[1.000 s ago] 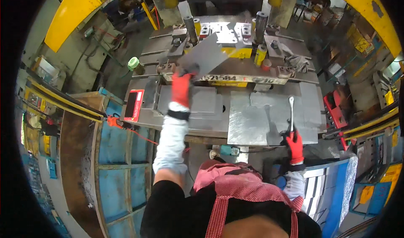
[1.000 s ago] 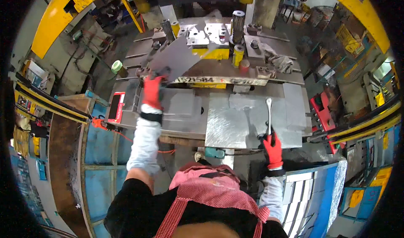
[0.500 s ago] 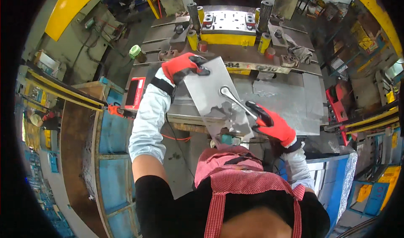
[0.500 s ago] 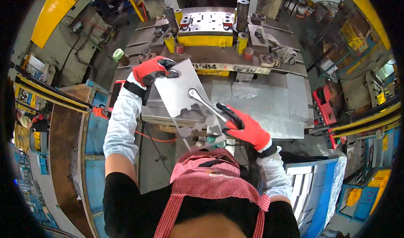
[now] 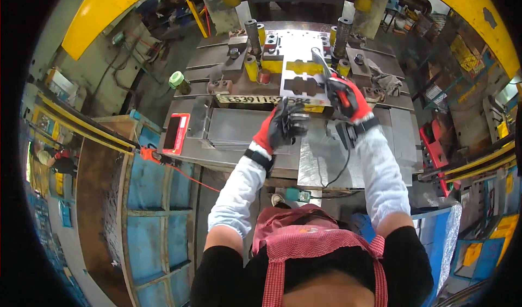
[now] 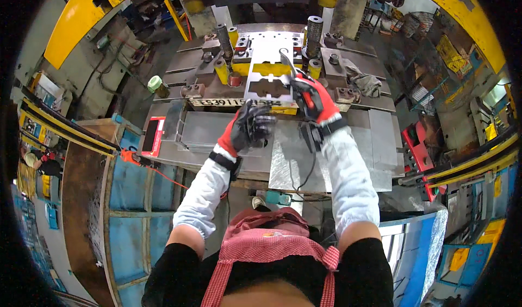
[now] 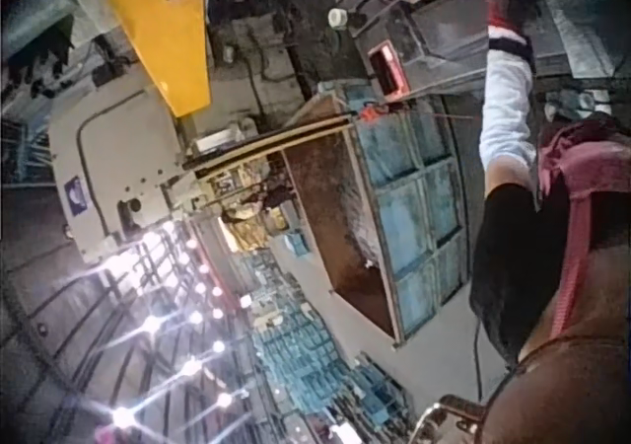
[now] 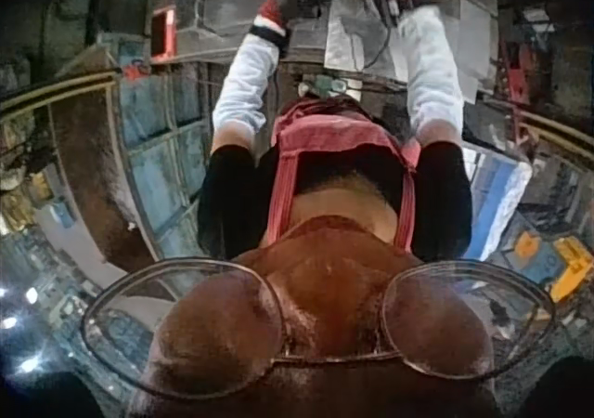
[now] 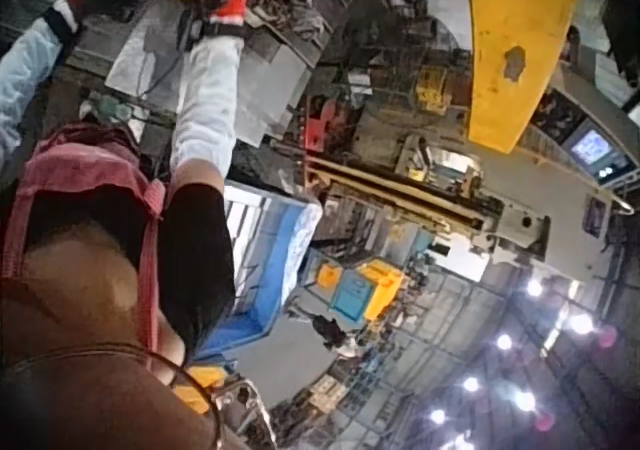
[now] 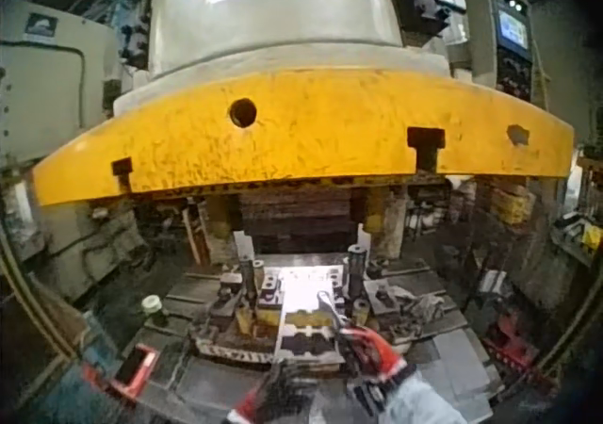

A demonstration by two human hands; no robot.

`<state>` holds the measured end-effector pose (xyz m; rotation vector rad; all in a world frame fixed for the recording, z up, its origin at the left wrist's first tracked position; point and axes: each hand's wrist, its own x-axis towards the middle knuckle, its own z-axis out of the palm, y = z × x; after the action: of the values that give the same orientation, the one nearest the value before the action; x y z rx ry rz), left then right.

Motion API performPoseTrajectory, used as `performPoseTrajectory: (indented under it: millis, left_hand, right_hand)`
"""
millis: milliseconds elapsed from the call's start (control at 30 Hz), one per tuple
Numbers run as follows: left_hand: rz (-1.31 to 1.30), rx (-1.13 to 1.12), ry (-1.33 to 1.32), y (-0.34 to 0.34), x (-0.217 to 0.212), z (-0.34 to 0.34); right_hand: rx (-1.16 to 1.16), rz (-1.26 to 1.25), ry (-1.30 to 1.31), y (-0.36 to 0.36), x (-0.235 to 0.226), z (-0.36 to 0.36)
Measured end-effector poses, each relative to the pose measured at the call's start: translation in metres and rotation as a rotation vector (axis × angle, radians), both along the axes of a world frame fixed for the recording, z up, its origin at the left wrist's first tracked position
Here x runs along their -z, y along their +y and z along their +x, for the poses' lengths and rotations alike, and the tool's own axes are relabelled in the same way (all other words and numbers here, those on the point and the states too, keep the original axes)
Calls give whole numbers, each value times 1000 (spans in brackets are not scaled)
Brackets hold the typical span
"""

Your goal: The recorder is operating a large industrial press machine, inserting metal plates for processing and removing them.

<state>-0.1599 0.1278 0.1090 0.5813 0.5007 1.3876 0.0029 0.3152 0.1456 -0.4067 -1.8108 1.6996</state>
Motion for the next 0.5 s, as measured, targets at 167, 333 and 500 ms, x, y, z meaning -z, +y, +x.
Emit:
performPoseTrajectory:
  millis: [167, 333, 500]
  left_hand:
    - [138, -355, 60, 41, -9, 0]
    - [52, -391, -137, 32, -2, -3]
    - [112, -292, -140, 40, -9, -3]
  right_hand:
    - [-102, 80, 101, 28, -3, -33]
    - [-159, -148, 27, 21, 3, -36]
    - [-146, 44, 52, 36, 12, -38]
